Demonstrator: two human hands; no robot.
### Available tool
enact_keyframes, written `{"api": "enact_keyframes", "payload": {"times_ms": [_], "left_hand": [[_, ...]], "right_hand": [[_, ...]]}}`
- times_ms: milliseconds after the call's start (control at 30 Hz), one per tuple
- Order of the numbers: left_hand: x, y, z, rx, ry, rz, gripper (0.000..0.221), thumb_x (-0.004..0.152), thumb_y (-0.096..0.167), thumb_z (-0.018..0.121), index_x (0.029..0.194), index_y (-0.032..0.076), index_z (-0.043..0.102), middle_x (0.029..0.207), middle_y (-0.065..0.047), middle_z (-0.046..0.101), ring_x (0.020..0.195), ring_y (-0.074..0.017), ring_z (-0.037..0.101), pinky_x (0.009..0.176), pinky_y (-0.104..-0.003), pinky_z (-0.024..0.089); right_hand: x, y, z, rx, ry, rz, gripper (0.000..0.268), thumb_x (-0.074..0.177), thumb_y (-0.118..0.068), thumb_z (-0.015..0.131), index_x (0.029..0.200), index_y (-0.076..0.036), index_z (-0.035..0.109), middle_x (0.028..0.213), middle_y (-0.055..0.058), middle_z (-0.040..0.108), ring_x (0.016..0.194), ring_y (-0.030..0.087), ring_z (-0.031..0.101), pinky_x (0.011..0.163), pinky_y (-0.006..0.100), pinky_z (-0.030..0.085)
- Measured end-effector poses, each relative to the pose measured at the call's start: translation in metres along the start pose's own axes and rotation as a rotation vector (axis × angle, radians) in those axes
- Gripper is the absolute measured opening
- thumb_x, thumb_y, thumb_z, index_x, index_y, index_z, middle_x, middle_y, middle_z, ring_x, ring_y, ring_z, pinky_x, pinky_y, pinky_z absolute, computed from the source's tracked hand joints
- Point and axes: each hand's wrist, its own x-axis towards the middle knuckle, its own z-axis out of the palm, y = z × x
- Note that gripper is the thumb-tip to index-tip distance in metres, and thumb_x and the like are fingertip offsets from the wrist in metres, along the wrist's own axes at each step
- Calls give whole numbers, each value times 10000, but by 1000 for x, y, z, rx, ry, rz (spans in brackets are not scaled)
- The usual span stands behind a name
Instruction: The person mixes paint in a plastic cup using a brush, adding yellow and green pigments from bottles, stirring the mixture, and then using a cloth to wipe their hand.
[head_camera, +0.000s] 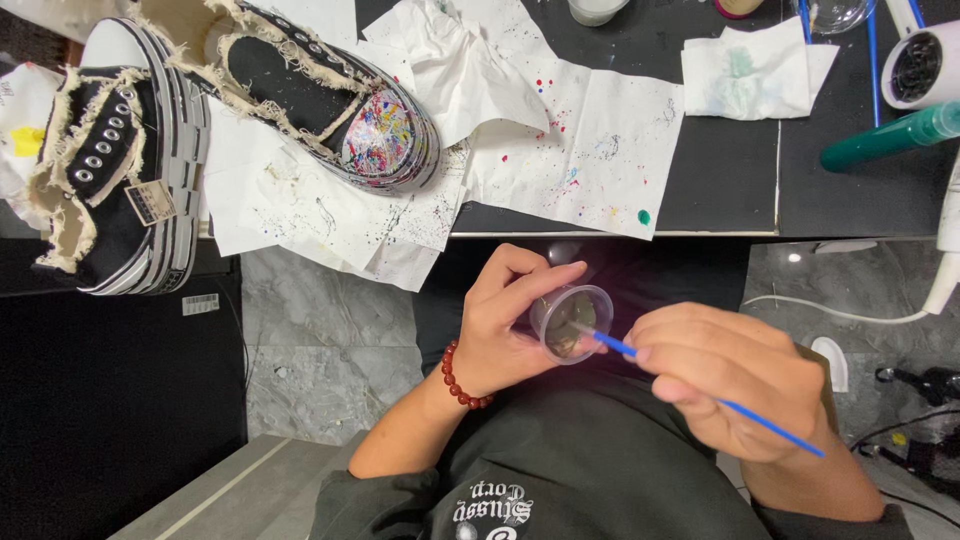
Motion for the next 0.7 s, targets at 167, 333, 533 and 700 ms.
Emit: {"api": "enact_keyframes", "payload": {"times_ms": [167, 333, 533, 700], "left_hand": [[1, 1, 3, -12, -13, 4, 723, 768, 284, 967, 1366, 40, 641, 1182, -102, 597, 995, -167, 657, 864, -275, 581], [4, 1, 5, -32, 4, 38, 685, 814, 212, 951, 1385, 35, 617, 1197, -89, 646, 1021, -196, 671, 875, -282, 590], [8, -1, 7, 0, 62, 143, 545, 769, 173, 967, 1181, 87, 621, 1143, -65, 677, 1051, -246, 660, 883, -336, 548], [10, 1, 6, -9, 65, 116, 548, 774, 176, 965, 1199, 88, 629, 1163, -63, 688, 1034, -235, 665, 895, -333, 551]], "right_hand": [[-1, 3, -2, 8, 83, 82, 283, 1039, -211, 594, 979, 65, 593, 828, 174, 681, 766, 299, 741, 698, 365, 622], [-5, 4, 3, 16, 149, 115, 302, 1053, -249, 606, 991, 47, 602, 834, 165, 685, 781, 276, 748, 689, 334, 622], [-6, 8, 4, 2, 146, 107, 319, 1054, -245, 629, 964, 59, 604, 811, 172, 680, 774, 281, 744, 680, 336, 624], [-14, 8, 3, 18, 233, 126, 341, 1079, -268, 645, 1001, 63, 627, 818, 177, 678, 732, 262, 743, 666, 321, 621]]}}
